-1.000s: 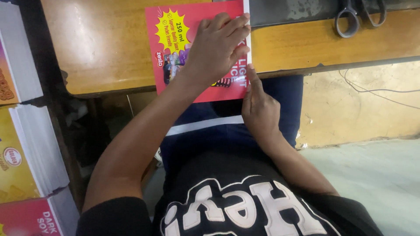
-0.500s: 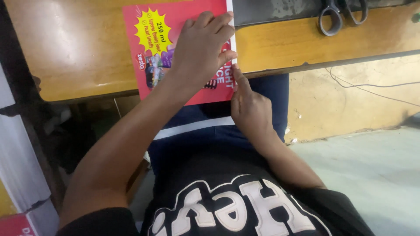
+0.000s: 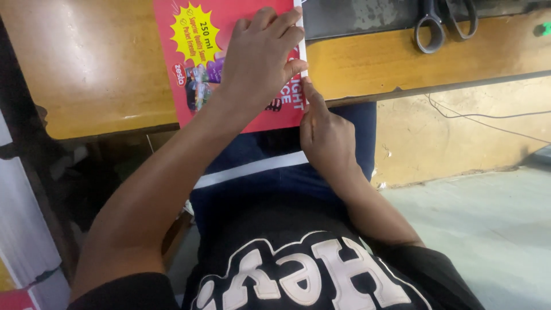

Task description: The person sews white fabric straps onto the edges of various cardboard boxes using a sewing machine. They handle multiple boxes, including those labeled 'Dark & Light Soy Sauce' and 'Kadogo na Ziko Area', feeding them under the needle to attach the straps.

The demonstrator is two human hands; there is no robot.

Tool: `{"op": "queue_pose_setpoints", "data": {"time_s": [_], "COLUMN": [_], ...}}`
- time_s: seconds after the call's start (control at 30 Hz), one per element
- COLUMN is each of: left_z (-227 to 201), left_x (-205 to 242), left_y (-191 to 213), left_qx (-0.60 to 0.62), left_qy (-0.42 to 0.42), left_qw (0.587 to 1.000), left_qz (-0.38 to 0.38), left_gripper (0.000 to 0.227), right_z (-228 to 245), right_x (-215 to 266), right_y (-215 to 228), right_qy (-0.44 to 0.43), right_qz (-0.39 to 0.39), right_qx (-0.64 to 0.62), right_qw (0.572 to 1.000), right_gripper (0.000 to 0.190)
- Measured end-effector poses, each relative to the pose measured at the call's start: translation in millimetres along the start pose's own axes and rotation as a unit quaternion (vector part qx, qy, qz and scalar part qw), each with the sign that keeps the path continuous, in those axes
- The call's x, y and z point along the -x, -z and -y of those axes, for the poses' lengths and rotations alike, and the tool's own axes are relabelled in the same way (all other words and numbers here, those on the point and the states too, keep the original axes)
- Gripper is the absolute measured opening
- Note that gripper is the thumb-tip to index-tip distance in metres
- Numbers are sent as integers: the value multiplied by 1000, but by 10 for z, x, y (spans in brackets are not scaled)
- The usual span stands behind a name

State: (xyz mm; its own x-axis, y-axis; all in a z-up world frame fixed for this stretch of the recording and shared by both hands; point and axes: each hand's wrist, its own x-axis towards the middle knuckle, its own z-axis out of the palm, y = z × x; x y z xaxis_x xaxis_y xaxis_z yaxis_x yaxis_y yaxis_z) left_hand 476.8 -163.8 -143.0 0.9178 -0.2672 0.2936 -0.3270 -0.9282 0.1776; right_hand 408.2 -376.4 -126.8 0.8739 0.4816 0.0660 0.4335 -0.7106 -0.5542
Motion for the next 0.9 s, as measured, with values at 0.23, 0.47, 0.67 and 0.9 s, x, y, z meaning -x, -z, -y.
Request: {"op": "queue_pose_setpoints", "data": {"time_s": [0.23,0.47,0.67,0.9], "left_z": [46,86,131,118], "left_x": [-19,-36,-5,8], "left_y": [-7,-20,164,142], "left_qx": [11,3,53,82], "left_qy": [5,7,-32,-45], "left_qw": [999,998,994,990], "left_qz": [-29,-55,-91,-106], "left_gripper": [47,51,34,21], "right_z": [-10,212,123,94], "right_x": [-83,-222,72,281], "right_y": [-5,200,-89,-162], "right_qy": [-20,-136,-155,-160], "right_qz": [14,78,23,-2], "right_qx": [1,-148,-403,-380], "right_qw": [1000,976,902,911], "right_gripper": [48,51,59,66]}}
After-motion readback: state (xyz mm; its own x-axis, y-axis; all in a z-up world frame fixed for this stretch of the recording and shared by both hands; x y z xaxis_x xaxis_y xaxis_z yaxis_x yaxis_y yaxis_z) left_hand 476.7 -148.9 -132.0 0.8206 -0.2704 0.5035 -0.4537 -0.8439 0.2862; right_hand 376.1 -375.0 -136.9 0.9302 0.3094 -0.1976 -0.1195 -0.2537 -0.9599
